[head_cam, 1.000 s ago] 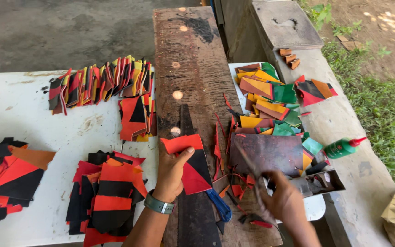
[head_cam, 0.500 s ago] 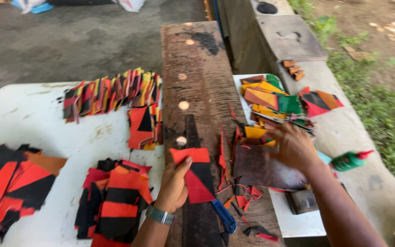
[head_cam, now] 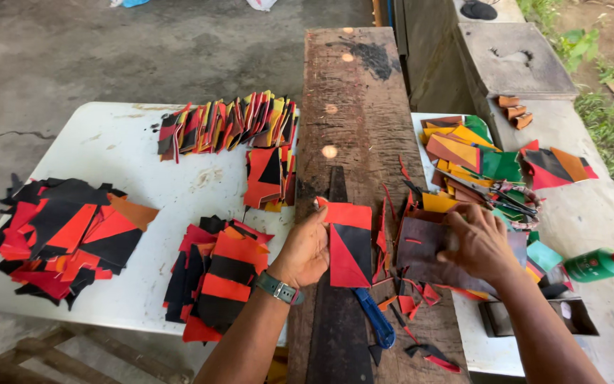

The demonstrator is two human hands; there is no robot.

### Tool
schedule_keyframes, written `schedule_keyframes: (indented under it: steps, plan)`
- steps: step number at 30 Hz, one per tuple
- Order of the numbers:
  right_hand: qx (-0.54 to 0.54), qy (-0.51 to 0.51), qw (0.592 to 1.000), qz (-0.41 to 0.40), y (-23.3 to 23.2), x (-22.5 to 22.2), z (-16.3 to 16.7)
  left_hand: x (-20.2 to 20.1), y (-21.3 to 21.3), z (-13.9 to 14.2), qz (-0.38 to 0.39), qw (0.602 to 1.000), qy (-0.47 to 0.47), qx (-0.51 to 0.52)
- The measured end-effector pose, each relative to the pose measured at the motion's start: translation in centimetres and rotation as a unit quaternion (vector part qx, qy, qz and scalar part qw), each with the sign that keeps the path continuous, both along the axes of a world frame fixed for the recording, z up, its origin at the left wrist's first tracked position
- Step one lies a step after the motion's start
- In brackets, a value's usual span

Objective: The person uses a utility knife to cut small pieces of colored material on a wooden board. They repeatedly position the material, cut along its edges, and place the cut pieces into a cardboard box. The process is repeated with multiple pieces of material.

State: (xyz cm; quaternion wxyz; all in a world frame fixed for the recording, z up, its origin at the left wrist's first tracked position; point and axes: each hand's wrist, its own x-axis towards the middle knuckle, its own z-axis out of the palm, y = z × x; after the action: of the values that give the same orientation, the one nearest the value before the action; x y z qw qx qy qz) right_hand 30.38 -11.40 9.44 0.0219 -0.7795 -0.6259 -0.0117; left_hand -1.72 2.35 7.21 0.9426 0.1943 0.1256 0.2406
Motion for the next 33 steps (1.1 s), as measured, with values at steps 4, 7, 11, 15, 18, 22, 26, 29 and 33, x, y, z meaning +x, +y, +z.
schedule_keyframes:
  steps: [4, 7, 11, 15, 18, 22, 26, 29, 33]
  plan:
    - [0.088, 0.072, 0.993, -0.003, -0.1, 1.0, 1.1, -0.7, 0.8, -0.1, 0.023, 1.0, 0.018, 0.01]
    - [0.065, 0.239, 0.967, -0.056, -1.0, 2.5, 2.9, -0.9, 1.1, 0.8, 0.044, 0.998, 0.021, 0.029]
    - [0.136, 0.255, 0.957, 0.008, -1.8, 3.1, 4.5, -0.9, 1.3, 1.7, 0.044, 0.998, 0.006, 0.042]
    - [0.163, 0.472, 0.859, -0.109, -2.0, 2.9, 7.5, -0.7, 1.8, 1.0, 0.02, 0.998, 0.004, 0.057]
    - [0.145, 0.458, 0.873, 0.086, -1.6, 1.1, 9.9, 0.4, 1.7, -0.1, -0.013, 0.998, -0.047, 0.05]
    - [0.017, 0.397, 0.915, 0.07, 0.8, -4.3, 9.4, 3.1, 0.7, -0.2, -0.112, 0.906, -0.409, 0.024]
    - [0.03, 0.431, 0.898, 0.079, 1.5, -6.5, 9.3, 2.9, -0.5, 1.5, 0.002, 0.996, 0.027, 0.08]
    - [0.034, 0.421, 0.904, 0.071, 1.2, -6.8, 9.5, 2.2, -1.1, 2.6, 0.005, 0.995, 0.016, 0.094]
    - [0.053, 0.447, 0.89, 0.075, 0.8, -6.7, 9.6, 2.3, -1.7, 2.7, 0.008, 0.993, 0.02, 0.115]
